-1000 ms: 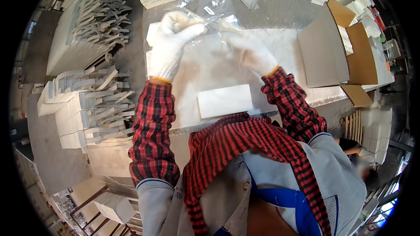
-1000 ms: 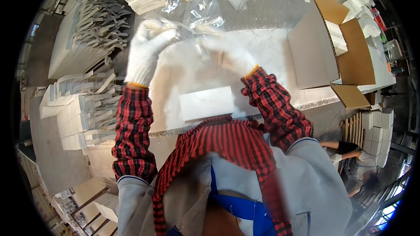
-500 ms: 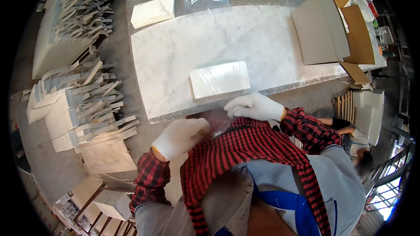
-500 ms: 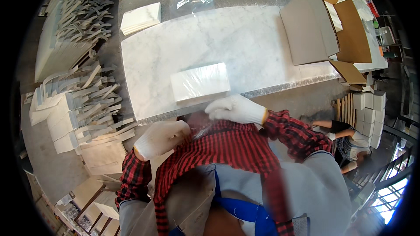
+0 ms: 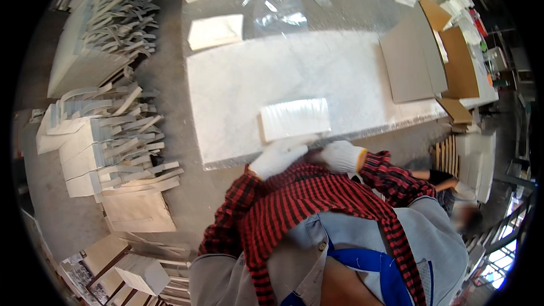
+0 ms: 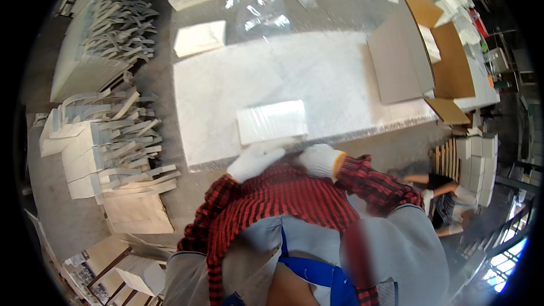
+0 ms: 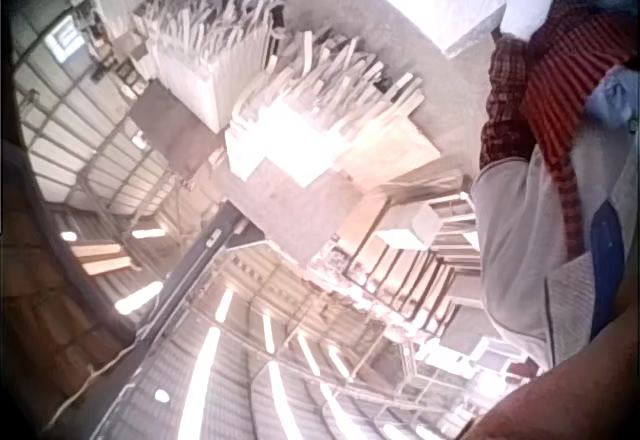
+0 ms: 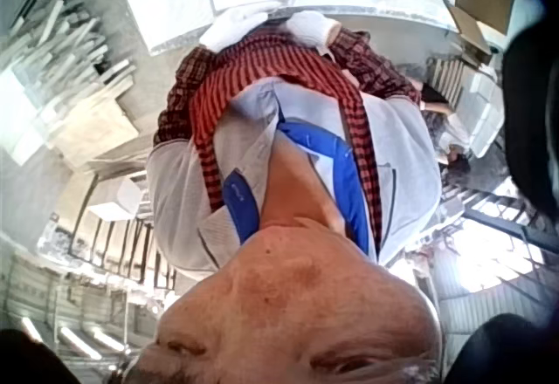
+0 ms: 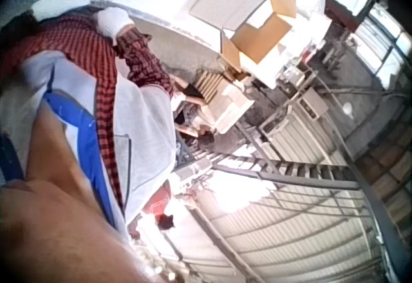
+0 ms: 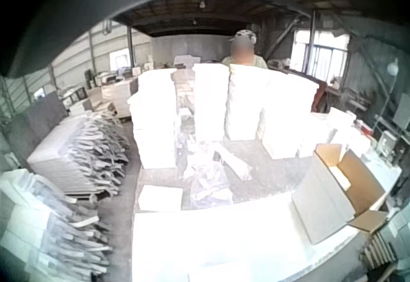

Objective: The person repeatedly picks up small white rectangular blocks, wraps each one in a clear plastic bag, and places the wrapped blocks into a cardboard box. The process is repeated continuously throughout the clip.

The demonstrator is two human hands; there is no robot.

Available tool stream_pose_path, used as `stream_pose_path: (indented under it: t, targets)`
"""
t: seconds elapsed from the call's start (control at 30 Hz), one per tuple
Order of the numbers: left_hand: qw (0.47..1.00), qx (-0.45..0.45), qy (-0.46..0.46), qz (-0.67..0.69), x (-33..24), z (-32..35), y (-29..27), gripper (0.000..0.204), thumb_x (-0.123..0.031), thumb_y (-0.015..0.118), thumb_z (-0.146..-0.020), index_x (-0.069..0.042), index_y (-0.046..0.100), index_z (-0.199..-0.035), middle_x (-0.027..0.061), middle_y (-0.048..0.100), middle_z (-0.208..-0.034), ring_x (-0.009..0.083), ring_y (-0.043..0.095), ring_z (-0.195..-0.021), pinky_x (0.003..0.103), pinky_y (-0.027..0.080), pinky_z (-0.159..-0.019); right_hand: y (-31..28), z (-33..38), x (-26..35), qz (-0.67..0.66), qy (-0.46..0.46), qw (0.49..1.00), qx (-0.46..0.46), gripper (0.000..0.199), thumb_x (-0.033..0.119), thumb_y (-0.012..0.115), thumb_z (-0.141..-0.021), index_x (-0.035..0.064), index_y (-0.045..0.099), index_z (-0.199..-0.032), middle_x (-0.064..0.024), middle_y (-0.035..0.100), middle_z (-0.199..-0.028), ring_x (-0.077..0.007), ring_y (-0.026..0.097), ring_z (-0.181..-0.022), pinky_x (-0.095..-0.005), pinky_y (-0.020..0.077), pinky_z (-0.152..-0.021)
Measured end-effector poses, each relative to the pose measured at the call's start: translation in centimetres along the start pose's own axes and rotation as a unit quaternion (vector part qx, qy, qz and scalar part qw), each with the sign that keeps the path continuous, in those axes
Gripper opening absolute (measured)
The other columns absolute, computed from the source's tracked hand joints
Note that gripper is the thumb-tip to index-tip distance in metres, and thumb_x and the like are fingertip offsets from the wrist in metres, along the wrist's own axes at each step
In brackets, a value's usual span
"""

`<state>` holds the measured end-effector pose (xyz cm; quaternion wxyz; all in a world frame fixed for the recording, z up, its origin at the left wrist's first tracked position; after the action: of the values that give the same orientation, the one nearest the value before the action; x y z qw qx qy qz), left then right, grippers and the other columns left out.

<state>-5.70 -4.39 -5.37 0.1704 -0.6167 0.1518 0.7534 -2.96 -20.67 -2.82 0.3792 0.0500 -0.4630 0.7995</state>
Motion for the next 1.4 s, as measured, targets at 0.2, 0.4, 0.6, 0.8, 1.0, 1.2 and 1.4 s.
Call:
stream_pose_path:
  t: [0.2, 0.4, 0.6, 0.8, 1.0, 1.2, 1.4]
  targets:
    - [0.999, -0.024, 0.015, 0.038, 1.7, 0.7, 0.1, 0.041, -0.025, 0.059, -0.106, -0.004, 0.064, -0.14, 0.0167, 0.069, -0.136, 0.0234, 0.066, -0.124, 0.035, 0.047, -0.111, -20.4, -4.5, 1.9, -0.169, -0.137, 0.945, -0.245, 0.044, 0.041, 0.068, -0.095, 0.0094, 0.071, -0.126, -0.0195, 0.074, -0.117, -0.0347, 0.071, -0.106, -0.0446, 0.0556, -0.095]
    - [0.98, 0.018, 0.048, -0.191, 7.0, -0.9, 1.5, 0.026, -0.016, 0.057, -0.103, 0.002, 0.066, -0.12, 0.0207, 0.07, -0.119, 0.0359, 0.068, -0.106, 0.043, 0.053, -0.093, -28.1, -25.3, -1.1, 0.092, -0.006, 0.881, -0.465, 0.073, 0.048, 0.075, -0.085, 0.0132, 0.056, -0.147, -0.0235, 0.059, -0.142, -0.0429, 0.054, -0.134, -0.0506, 0.0436, -0.112]
    - [0.999, -0.014, 0.05, -0.008, 4.0, 0.6, 0.5, 0.031, -0.012, 0.052, -0.106, 0.003, 0.064, -0.13, 0.0147, 0.069, -0.124, 0.0238, 0.064, -0.115, 0.035, 0.048, -0.106, -29.5, -29.8, -0.8, 0.045, -0.012, 0.958, -0.283, 0.077, 0.062, 0.071, -0.085, 0.0136, 0.057, -0.143, -0.0276, 0.062, -0.13, -0.0483, 0.055, -0.128, -0.0524, 0.0448, -0.11]
    - [0.987, -0.043, 0.002, 0.157, 4.0, 1.0, 0.2, 0.036, -0.017, 0.058, -0.104, 0.002, 0.065, -0.134, 0.0137, 0.07, -0.133, 0.02, 0.063, -0.119, 0.032, 0.047, -0.108, -31.2, -29.4, -5.1, -0.169, -0.101, 0.939, -0.281, 0.074, 0.044, 0.072, -0.093, 0.0077, 0.051, -0.154, -0.0291, 0.053, -0.15, -0.0392, 0.049, -0.143, -0.0439, 0.0385, -0.119]
    - [1.0, -0.001, 0.017, 0.012, 1.4, 0.5, -0.3, 0.038, -0.018, 0.059, -0.107, -0.003, 0.064, -0.141, 0.0126, 0.071, -0.134, 0.0192, 0.065, -0.124, 0.031, 0.047, -0.111, -26.0, -11.6, -0.9, -0.011, -0.184, 0.913, -0.363, 0.071, 0.039, 0.076, -0.093, 0.0042, 0.054, -0.15, -0.0258, 0.059, -0.137, -0.0397, 0.056, -0.13, -0.0447, 0.0451, -0.111]
    - [0.997, 0.005, -0.071, 0.023, 1.2, 0.4, -0.2, 0.039, -0.023, 0.061, -0.106, -0.001, 0.065, -0.138, 0.0142, 0.075, -0.125, 0.0149, 0.067, -0.115, 0.028, 0.05, -0.101, -14.7, -1.8, 1.4, 0.017, -0.15, 0.945, -0.29, 0.072, 0.044, 0.08, -0.085, 0.0068, 0.059, -0.143, -0.0247, 0.057, -0.131, -0.0428, 0.056, -0.117, -0.0493, 0.0478, -0.101]
    - [0.994, 0.001, -0.032, -0.105, -1.1, 1.4, 0.1, 0.036, -0.022, 0.068, -0.098, -0.001, 0.071, -0.127, 0.0165, 0.076, -0.116, 0.0274, 0.07, -0.113, 0.035, 0.052, -0.1, -10.6, -2.9, 1.1, 0.077, -0.103, 0.929, -0.347, 0.074, 0.045, 0.079, -0.079, 0.0158, 0.056, -0.144, -0.0186, 0.059, -0.121, -0.0376, 0.058, -0.116, -0.0479, 0.0492, -0.097]
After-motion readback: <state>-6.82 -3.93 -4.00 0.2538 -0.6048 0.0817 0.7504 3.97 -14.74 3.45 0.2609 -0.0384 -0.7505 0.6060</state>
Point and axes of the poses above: each hand's wrist, its own z-axis away from the middle knuckle, its own y-axis out of the palm, x = y × z, the point moved 5 cm from there along -z, towards the middle knuckle
